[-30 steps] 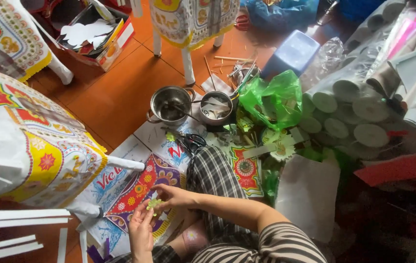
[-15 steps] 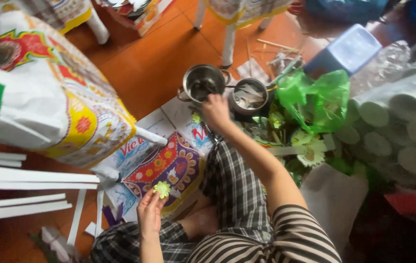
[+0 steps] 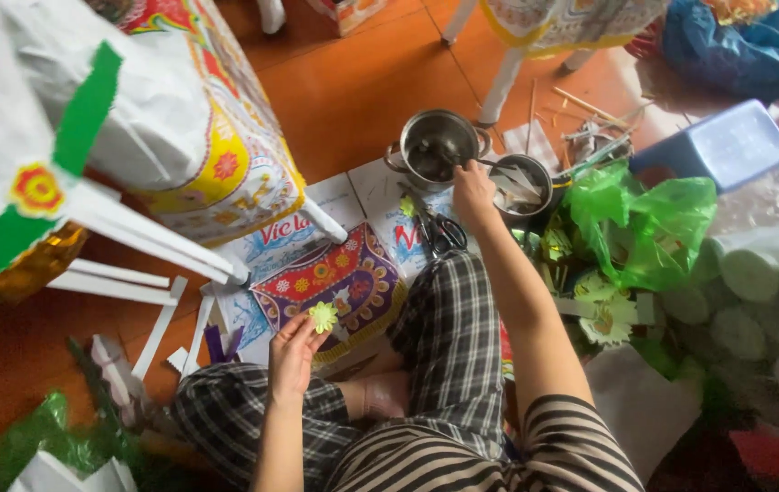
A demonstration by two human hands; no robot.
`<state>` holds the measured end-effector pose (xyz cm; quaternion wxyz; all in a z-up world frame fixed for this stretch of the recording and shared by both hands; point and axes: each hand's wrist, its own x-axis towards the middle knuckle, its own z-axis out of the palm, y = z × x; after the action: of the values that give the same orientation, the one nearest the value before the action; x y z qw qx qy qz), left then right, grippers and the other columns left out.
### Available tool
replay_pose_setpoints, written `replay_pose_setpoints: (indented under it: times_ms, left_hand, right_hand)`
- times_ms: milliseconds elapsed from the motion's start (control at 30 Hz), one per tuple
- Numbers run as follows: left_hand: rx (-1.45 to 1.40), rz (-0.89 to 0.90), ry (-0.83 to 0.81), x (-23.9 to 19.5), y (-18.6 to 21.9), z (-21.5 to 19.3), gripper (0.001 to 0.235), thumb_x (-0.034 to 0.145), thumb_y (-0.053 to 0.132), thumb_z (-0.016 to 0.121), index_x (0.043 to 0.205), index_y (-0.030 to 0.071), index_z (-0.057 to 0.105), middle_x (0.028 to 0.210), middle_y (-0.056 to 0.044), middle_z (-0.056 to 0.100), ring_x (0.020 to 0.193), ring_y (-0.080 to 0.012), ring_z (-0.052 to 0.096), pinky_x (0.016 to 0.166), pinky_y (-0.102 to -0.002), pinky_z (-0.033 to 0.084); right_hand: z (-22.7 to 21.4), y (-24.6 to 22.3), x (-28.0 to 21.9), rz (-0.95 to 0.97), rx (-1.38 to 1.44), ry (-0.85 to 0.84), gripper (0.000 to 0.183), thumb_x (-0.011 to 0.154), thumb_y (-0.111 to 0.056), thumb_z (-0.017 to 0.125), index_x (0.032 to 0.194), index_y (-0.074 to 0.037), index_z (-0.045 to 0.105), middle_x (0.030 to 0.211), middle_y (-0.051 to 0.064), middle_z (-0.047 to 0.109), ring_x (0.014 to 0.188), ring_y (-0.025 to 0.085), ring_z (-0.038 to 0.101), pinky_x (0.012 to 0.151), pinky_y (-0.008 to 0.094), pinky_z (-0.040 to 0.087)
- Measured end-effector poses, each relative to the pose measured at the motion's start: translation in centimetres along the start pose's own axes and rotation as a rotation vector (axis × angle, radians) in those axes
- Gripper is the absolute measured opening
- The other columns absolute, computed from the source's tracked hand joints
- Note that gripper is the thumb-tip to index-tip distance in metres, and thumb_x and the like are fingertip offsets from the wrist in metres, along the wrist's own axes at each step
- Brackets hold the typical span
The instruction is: Decorating a horse-shaped structure with colorful paper and foil cutouts while sitting on the floor.
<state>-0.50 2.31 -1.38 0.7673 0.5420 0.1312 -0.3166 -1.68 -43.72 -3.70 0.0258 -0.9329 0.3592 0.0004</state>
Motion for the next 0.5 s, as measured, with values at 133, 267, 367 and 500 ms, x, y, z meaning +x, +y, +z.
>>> replay_pose_setpoints:
  times_ms: [133,267,367,500]
  left_hand:
    - [-0.077,0.017,0.039,-0.2,0.3,-0.7,0.023,0.091,0.007,0.067,0.113,0.002,0.068,0.113,-0.021,0.069,0.1,-0.0343,0.069,0.089,-0.048,0.058]
    - [-0.147,0.031,0.025,-1.1,2.0,0.7,0.031,0.092,0.003,0.065,0.122,-0.002,0.062,0.121,-0.025,0.064,0.108,-0.0386,0.065,0.094,-0.051,0.056]
    - [-0.183,0.062,0.025,-1.8,4.1,2.8,0.036,0.092,0.0,0.063,0.127,-0.002,0.058,0.123,-0.024,0.061,0.112,-0.0388,0.064,0.096,-0.052,0.055]
    - [-0.163,0.145,-0.02,-2.5,6.4,5.1,0.041,0.093,0.001,0.062,0.134,-0.001,0.055,0.124,-0.022,0.058,0.116,-0.0364,0.061,0.099,-0.052,0.052]
  right_hand:
    - [-1.5,-0.7,-3.4,-0.013,0.077,0.01,0.026,0.08,-0.012,0.063,0.104,-0.019,0.071,0.102,0.008,0.062,0.091,0.029,0.067,0.065,0.048,0.057]
    - [-3.8,-0.8,-9.5,0.077,0.587,-0.1,0.035,0.09,-0.013,0.05,0.118,-0.017,0.07,0.099,0.017,0.068,0.097,0.039,0.067,0.08,0.051,0.054]
    - [-5.5,-1.8,-14.5,0.109,0.979,-0.152,0.042,0.087,-0.004,0.043,0.121,-0.011,0.067,0.1,0.019,0.067,0.091,0.034,0.063,0.079,0.047,0.052]
    - [-6.8,-3.1,-20.5,0.052,1.128,-0.266,0.055,0.078,-0.001,0.044,0.123,-0.016,0.07,0.097,0.022,0.065,0.092,0.029,0.063,0.084,0.044,0.053]
